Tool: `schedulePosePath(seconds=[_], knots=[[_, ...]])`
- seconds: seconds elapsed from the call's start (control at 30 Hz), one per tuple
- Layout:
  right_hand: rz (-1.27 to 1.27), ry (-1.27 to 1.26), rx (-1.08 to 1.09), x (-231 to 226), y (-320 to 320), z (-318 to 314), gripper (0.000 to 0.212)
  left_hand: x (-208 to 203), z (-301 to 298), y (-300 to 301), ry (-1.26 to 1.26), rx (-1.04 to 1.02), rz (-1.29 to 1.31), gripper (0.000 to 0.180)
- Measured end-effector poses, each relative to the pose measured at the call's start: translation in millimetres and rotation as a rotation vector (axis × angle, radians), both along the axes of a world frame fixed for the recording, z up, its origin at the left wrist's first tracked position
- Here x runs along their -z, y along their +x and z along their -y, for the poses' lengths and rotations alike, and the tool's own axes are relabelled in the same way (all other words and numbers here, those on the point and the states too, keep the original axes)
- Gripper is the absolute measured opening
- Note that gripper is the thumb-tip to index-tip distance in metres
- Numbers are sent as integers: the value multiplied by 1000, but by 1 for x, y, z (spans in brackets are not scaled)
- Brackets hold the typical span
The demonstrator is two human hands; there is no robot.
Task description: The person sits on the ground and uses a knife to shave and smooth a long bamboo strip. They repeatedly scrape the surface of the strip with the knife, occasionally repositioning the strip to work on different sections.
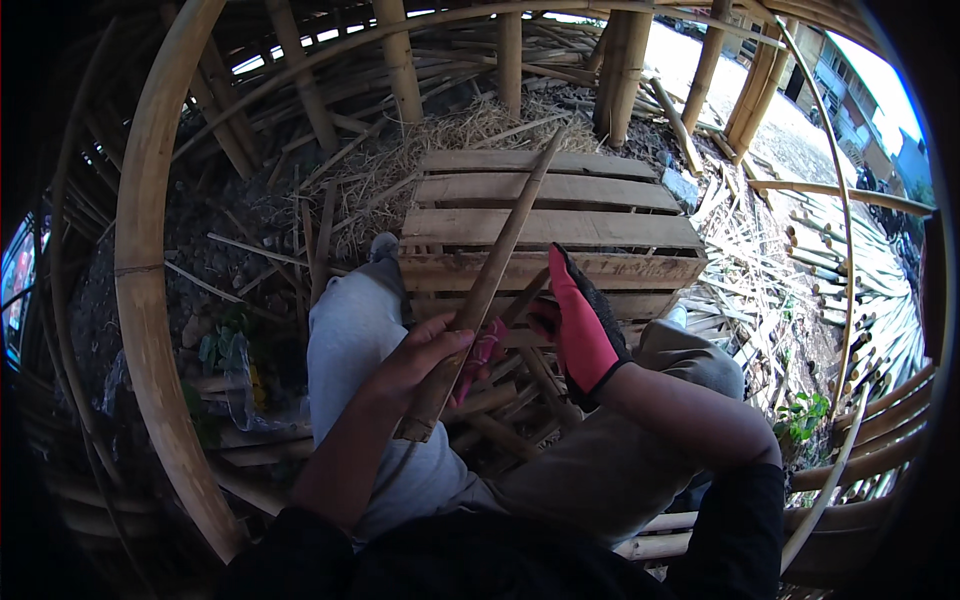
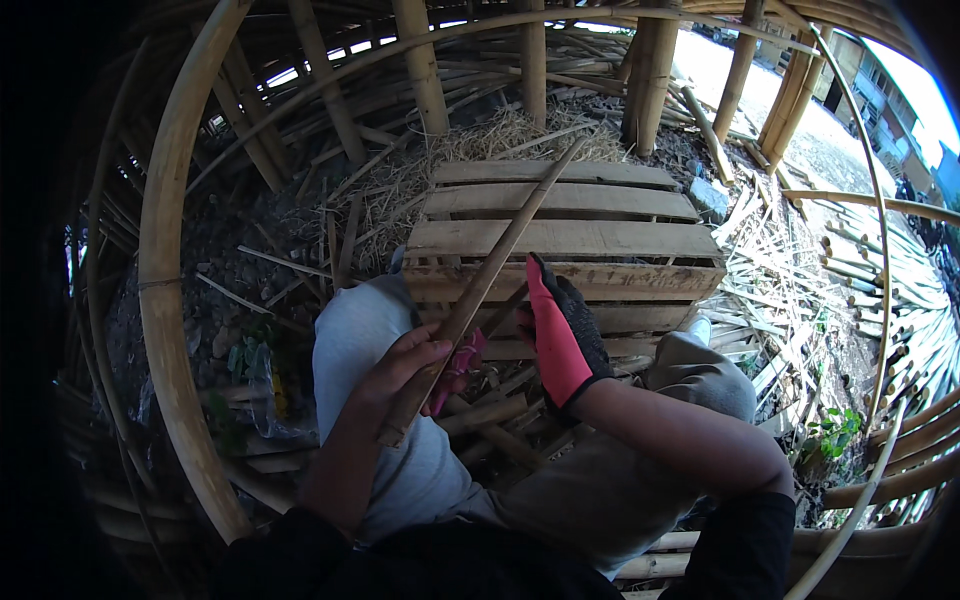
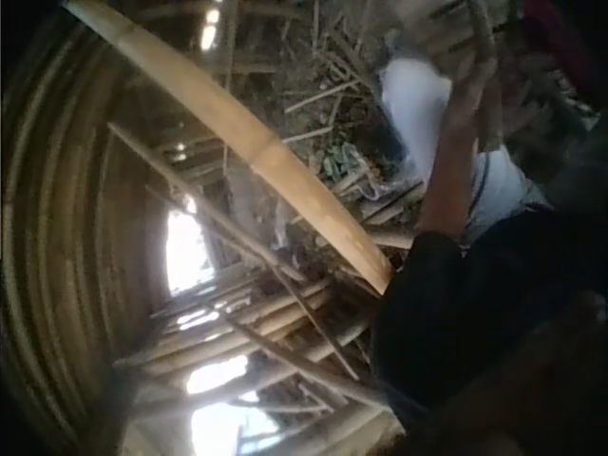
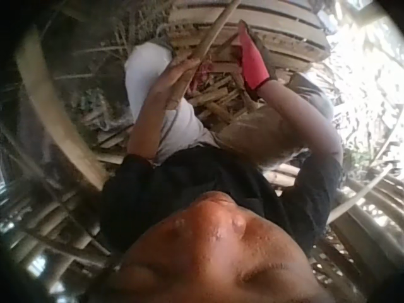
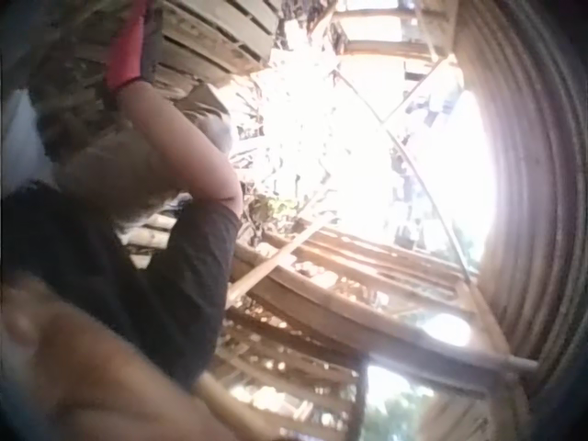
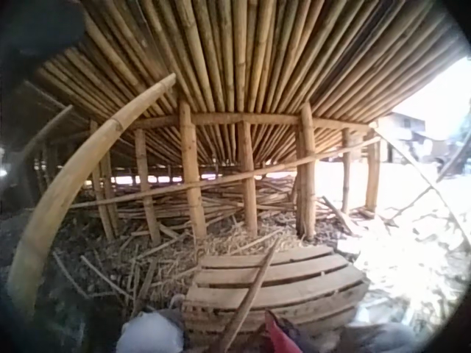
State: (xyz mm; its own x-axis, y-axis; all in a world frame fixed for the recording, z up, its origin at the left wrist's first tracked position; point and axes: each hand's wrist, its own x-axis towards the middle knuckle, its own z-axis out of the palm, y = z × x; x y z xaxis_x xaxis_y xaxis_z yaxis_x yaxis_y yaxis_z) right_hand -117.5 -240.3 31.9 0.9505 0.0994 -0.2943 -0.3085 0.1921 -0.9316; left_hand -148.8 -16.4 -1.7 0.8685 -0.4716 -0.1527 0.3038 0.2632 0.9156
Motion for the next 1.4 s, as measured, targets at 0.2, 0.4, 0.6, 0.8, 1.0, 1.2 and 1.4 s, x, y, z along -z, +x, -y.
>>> schedulePosePath(seconds=[0.2, 0.4, 0.6, 0.8, 1.0, 1.2, 1.4], knots=[[233, -285, -439, 23, 11, 3, 66, 5, -6, 6, -102, -43, -47, 35], [268, -288, -649, 18, -9, -18, 53, 6, 1, 7, -81, -59, -31, 27], [463, -542, -654, -1, -17, -16, 40, 17, 3, 4, -60, -50, -51, 29], [256, -364, -330, 5, 9, -10, 29, -5, 13, 0, -75, -171, -225, 30], [234, -530, -279, -6, 63, 3, 26, 9, -19, -1, -221, -11, -371, 25], [768, -1100, -410, 35, 76, -10, 24, -6, -30, -4, -190, -5, -366, 27], [1121, -1214, -349, 36, 42, -34, 20, -14, -26, -13, -101, -99, -363, 27]])
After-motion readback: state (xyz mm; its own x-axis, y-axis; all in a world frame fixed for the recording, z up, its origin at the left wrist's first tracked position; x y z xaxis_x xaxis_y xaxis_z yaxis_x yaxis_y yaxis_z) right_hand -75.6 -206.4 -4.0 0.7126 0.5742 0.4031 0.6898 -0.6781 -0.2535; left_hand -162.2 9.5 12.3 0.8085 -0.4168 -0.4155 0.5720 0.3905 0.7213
